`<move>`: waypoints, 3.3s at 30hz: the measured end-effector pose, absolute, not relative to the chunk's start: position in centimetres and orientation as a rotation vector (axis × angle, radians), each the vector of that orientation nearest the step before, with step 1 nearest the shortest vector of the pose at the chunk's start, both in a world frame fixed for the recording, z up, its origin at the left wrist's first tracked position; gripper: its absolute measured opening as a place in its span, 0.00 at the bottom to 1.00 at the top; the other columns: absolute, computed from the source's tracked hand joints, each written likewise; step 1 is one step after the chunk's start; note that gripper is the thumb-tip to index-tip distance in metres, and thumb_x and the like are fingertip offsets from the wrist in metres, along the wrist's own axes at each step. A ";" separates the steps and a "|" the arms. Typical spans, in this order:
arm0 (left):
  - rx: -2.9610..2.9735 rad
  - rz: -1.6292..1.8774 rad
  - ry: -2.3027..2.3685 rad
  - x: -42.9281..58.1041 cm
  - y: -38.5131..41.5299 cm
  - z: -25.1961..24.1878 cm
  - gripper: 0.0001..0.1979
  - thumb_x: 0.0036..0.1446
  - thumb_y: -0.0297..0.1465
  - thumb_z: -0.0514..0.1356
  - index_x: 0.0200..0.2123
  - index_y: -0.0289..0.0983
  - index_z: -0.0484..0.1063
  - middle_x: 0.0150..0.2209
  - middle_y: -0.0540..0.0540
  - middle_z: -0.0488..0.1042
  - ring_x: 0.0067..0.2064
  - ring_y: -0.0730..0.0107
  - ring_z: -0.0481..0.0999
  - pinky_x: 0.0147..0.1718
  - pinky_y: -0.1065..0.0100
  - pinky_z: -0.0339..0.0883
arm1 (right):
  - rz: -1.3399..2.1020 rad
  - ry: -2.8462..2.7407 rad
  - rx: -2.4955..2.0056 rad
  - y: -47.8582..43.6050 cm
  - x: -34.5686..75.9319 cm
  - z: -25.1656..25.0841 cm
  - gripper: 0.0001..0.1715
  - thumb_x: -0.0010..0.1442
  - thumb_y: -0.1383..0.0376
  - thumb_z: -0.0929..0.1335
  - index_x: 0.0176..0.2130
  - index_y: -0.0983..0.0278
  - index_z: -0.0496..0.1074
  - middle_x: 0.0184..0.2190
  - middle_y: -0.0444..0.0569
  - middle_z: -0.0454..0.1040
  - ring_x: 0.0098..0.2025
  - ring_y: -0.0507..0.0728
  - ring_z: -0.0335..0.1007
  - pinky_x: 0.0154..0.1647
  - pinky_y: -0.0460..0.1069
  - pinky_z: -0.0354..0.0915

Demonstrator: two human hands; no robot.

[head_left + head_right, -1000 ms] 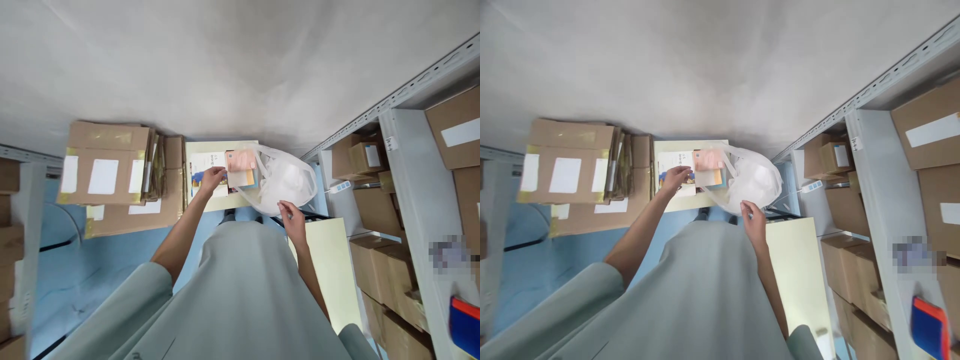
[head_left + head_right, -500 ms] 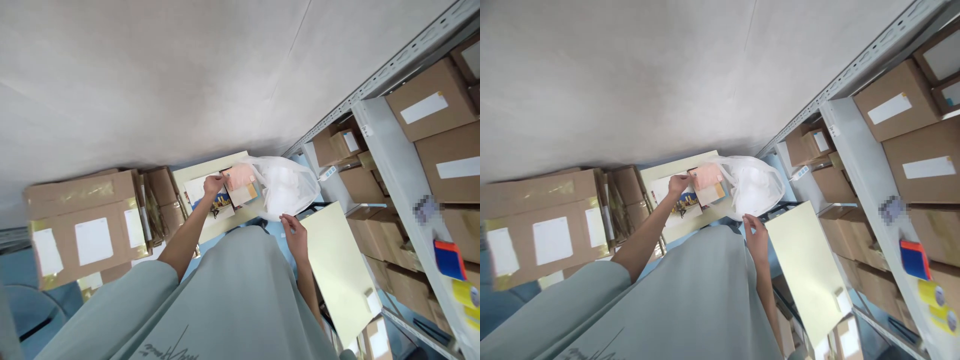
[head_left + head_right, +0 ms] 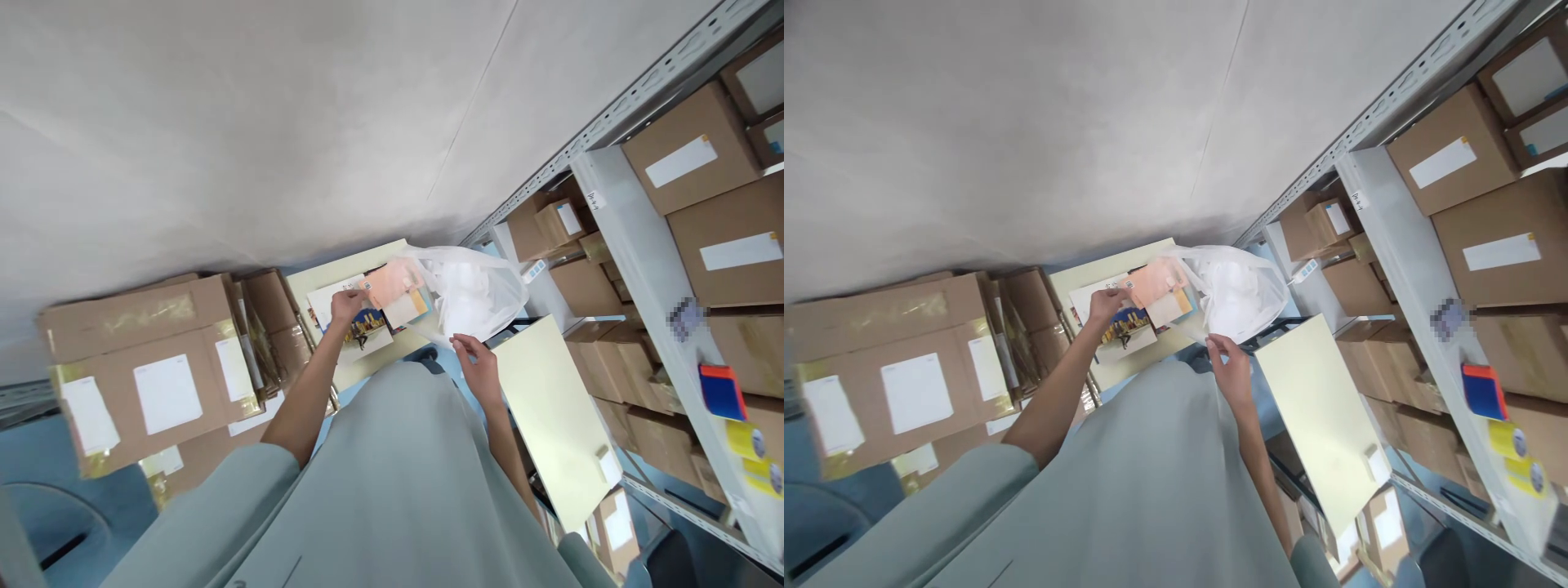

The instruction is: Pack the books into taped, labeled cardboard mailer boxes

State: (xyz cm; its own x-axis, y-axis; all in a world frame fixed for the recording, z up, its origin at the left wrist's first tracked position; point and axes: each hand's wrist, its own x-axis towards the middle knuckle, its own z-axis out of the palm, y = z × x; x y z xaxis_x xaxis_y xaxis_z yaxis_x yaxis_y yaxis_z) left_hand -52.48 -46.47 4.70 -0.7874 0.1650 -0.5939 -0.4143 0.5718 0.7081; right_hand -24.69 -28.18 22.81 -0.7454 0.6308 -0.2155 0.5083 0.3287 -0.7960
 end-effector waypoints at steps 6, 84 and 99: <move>-0.502 1.419 2.203 -50.9 -52.2 5.9 0.19 0.56 0.42 0.69 0.41 0.31 0.87 0.21 0.50 0.75 0.27 0.66 0.74 0.28 0.69 0.66 | 1.435 -2.452 -1.064 -28.5 -24.4 22.6 0.23 0.73 0.43 0.71 0.51 0.54 0.85 0.51 0.53 0.89 0.54 0.69 0.87 0.61 0.63 0.79; 0.872 1.165 1.706 -6.9 -9.9 20.4 0.25 0.53 0.55 0.78 0.37 0.40 0.84 0.30 0.47 0.81 0.32 0.64 0.79 0.36 0.64 0.70 | 1.531 -1.232 -1.308 -2.2 12.5 17.8 0.29 0.63 0.37 0.75 0.45 0.58 0.83 0.49 0.53 0.87 0.46 0.61 0.86 0.45 0.54 0.80; 1.145 1.099 1.615 -5.6 -8.8 22.1 0.19 0.60 0.47 0.76 0.49 0.44 0.87 0.50 0.41 0.86 0.36 0.63 0.80 0.37 0.64 0.71 | 1.532 -1.266 -1.290 -1.0 13.1 20.4 0.37 0.58 0.29 0.75 0.27 0.57 0.71 0.24 0.43 0.72 0.30 0.56 0.70 0.33 0.51 0.73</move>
